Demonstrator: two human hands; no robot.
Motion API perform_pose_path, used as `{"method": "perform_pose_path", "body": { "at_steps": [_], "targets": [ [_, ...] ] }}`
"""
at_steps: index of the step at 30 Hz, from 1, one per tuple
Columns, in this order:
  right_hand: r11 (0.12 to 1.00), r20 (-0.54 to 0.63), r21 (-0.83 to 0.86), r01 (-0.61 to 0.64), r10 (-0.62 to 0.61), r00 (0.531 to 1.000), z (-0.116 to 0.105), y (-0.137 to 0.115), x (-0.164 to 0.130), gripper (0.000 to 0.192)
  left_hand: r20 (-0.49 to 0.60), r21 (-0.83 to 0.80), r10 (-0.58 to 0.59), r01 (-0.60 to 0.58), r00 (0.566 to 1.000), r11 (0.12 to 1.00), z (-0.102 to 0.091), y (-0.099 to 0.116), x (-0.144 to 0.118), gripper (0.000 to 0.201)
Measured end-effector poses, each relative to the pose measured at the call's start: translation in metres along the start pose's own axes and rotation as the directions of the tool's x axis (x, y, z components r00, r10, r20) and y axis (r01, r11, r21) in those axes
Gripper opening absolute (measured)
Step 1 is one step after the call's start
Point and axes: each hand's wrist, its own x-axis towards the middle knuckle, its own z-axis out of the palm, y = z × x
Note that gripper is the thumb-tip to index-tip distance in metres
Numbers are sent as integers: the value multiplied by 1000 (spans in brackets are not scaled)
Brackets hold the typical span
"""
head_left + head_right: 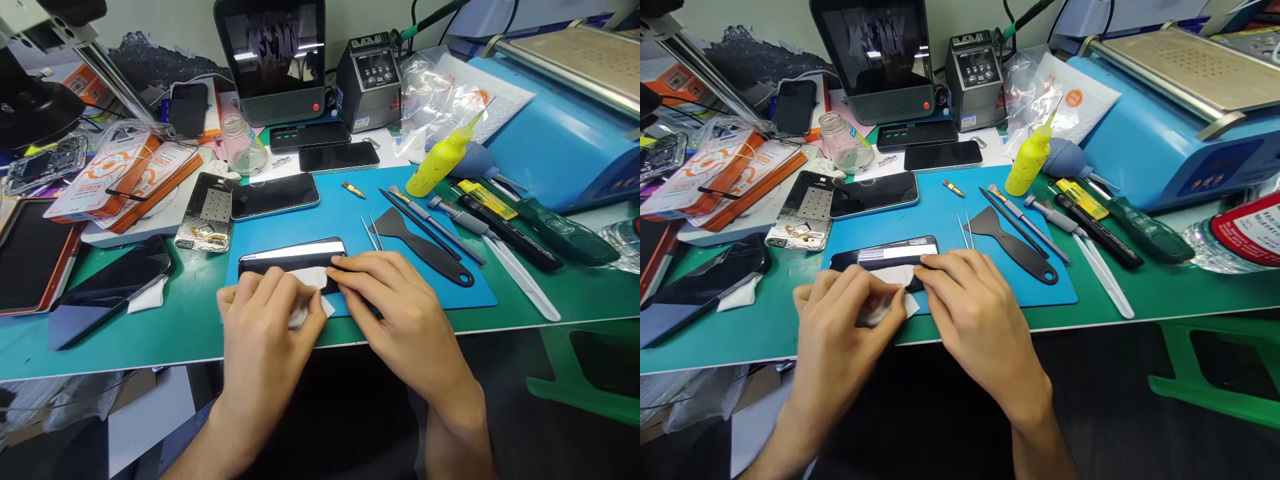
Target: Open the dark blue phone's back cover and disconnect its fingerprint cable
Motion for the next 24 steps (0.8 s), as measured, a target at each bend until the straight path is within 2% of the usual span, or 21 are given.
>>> {"method": "perform_pose_path", "body": {
  "at_steps": [8,14,20,24],
  "targets": [
    [1000,6,2,-17,17,1000,-1,-1,0,22,-11,14,-8,8,1000,1000,3,3,1,23],
    [1000,5,-3,-15,15,1000,-1,-1,0,22,-4,2,-35,35,999,999,-2,0,2,22],
    [1000,9,-1,-23,23,1000,0,-1,2,20,19,-39,-22,23,1000,999,6,6,6,22],
    [1000,7,-6,-13,13,1000,-1,-1,2,22,11,-24,-41,42,999,999,-3,-1,3,23]
  ]
}}
